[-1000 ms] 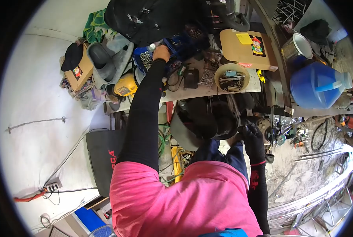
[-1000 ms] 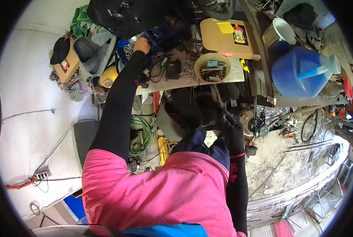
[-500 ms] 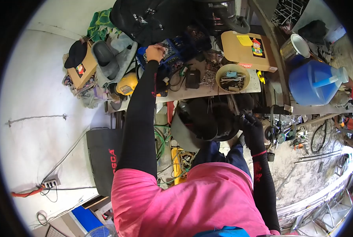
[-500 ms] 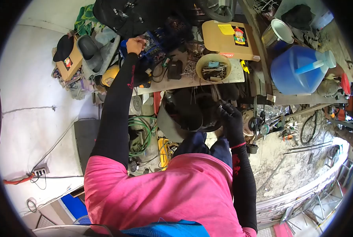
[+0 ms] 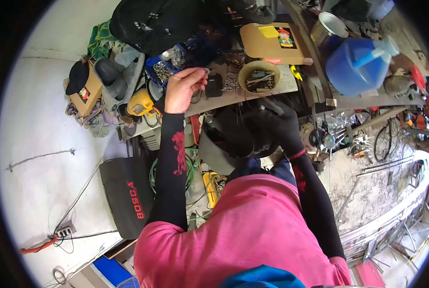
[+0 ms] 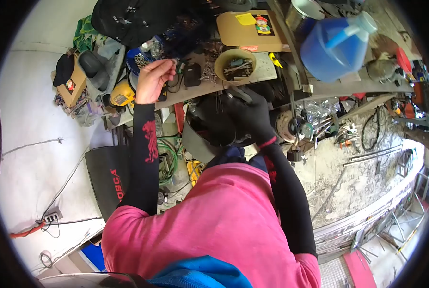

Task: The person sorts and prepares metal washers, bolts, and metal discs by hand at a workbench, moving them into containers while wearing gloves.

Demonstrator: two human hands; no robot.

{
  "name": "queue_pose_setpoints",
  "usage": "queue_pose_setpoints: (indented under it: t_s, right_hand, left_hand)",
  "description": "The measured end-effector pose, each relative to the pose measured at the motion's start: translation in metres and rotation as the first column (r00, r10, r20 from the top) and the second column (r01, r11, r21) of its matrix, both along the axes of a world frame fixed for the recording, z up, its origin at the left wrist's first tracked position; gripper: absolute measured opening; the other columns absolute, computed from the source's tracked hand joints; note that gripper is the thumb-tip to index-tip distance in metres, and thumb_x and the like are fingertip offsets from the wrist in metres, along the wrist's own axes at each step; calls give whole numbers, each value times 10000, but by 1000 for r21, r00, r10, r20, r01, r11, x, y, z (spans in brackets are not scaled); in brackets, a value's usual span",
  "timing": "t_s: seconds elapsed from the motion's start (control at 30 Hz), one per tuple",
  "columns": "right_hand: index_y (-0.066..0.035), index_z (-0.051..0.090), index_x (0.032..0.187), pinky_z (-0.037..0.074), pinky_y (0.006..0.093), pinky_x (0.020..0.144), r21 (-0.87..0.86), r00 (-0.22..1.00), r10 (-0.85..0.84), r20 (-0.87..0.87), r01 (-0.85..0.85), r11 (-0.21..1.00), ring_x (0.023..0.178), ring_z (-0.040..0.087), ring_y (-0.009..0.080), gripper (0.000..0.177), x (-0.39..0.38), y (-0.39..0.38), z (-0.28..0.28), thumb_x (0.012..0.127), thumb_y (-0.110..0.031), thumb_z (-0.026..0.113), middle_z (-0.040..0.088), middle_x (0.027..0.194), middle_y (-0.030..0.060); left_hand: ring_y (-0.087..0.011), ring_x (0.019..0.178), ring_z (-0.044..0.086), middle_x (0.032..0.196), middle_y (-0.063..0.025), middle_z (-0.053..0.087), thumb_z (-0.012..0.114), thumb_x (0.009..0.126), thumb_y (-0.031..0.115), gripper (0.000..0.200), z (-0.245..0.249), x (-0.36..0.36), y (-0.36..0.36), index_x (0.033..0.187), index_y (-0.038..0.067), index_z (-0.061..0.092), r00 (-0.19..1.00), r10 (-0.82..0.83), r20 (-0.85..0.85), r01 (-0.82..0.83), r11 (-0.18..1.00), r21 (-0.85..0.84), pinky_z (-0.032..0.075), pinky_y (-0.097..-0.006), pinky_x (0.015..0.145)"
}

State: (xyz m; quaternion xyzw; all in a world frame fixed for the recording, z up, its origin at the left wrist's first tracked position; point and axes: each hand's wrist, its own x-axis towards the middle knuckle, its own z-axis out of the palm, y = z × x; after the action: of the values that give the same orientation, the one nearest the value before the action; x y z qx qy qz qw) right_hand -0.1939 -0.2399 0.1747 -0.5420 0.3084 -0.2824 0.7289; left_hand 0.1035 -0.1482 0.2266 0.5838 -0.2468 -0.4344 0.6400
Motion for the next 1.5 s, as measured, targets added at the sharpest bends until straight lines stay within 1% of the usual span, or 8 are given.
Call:
queue_pose_setpoints:
  t_s: [0.4, 0.63, 0.8, 0.93, 1.07, 1.27, 1.43, 1.5]
  right_hand:
    - [27, 640, 1286, 550, 289, 851, -409, 999, 35, 0, -32, 912, 977, 700, 139, 404, -27, -10, 34, 895, -43, 717, 743, 1106, 148]
    - [5, 651, 1275, 544, 309, 884, -485, 999, -13, -33, -5, 874, 1017, 713, 197, 420, -47, -13, 15, 865, -36, 728, 733, 1127, 166]
    - [-5, 659, 1272, 536, 309, 894, -480, 990, 94, -101, -132, 867, 997, 698, 188, 433, -65, -6, 5, 854, -64, 754, 731, 1148, 140]
    - [-13, 666, 1268, 524, 296, 907, -214, 981, 163, -106, -183, 960, 1004, 654, 148, 369, -76, 7, -12, 913, -102, 716, 716, 1164, 81]
    - [-20, 641, 1312, 505, 291, 946, 124, 955, 257, -146, -240, 963, 1059, 612, 119, 354, -71, 9, -32, 970, -113, 648, 686, 1210, 58]
    - [30, 553, 1394, 476, 292, 979, 113, 992, 81, -95, -70, 991, 1149, 585, 132, 456, -51, 12, -66, 1002, -196, 608, 626, 1294, 85]
    - [35, 550, 1387, 486, 288, 965, 208, 981, 6, -194, 35, 978, 1133, 611, 142, 453, -58, 17, -52, 994, -180, 619, 646, 1270, 87]
    - [38, 565, 1367, 501, 283, 937, 169, 971, -31, -236, 72, 983, 1103, 626, 133, 427, -65, 21, -56, 992, -158, 626, 663, 1242, 82]
  left_hand:
    - [-39, 709, 622, 847, -31, 732, 685, 935, 51, 102, 22, -164, -13, 1013, 9, 736, 839, -180, 513, 172, 983, 62, 486, -194, 627]
    - [-224, 808, 708, 927, -114, 734, 708, 885, 43, 113, 21, -183, -13, 966, -31, 731, 558, -156, 815, 253, 967, 12, 538, -315, 705]
    - [-249, 786, 695, 908, -116, 720, 733, 853, 46, 121, -9, -194, 0, 962, -3, 749, 542, -174, 822, 215, 975, 64, 534, -325, 696]
    - [-273, 742, 678, 885, -122, 701, 738, 840, 47, 104, -35, -195, 14, 931, -4, 746, 653, -239, 719, 236, 966, 107, 530, -324, 654]
    - [-296, 778, 670, 869, -126, 682, 727, 826, 34, 86, -43, -196, 19, 903, -3, 721, 515, -193, 835, 245, 967, 73, 531, -354, 695]
    - [-313, 698, 667, 747, -157, 675, 715, 873, 108, 114, -92, -131, -12, 897, -1, 735, 673, 17, 740, -76, 996, 46, 520, -360, 650]
    - [-377, 752, 675, 807, -210, 682, 663, 877, 161, 169, -166, -66, -125, 837, 9, 726, 349, -65, 935, -99, 989, 106, 536, -414, 640]
    - [-388, 759, 682, 813, -216, 692, 602, 877, 142, 189, -203, -57, -163, 800, 23, 727, 208, -232, 950, -33, 969, 244, 543, -527, 717]
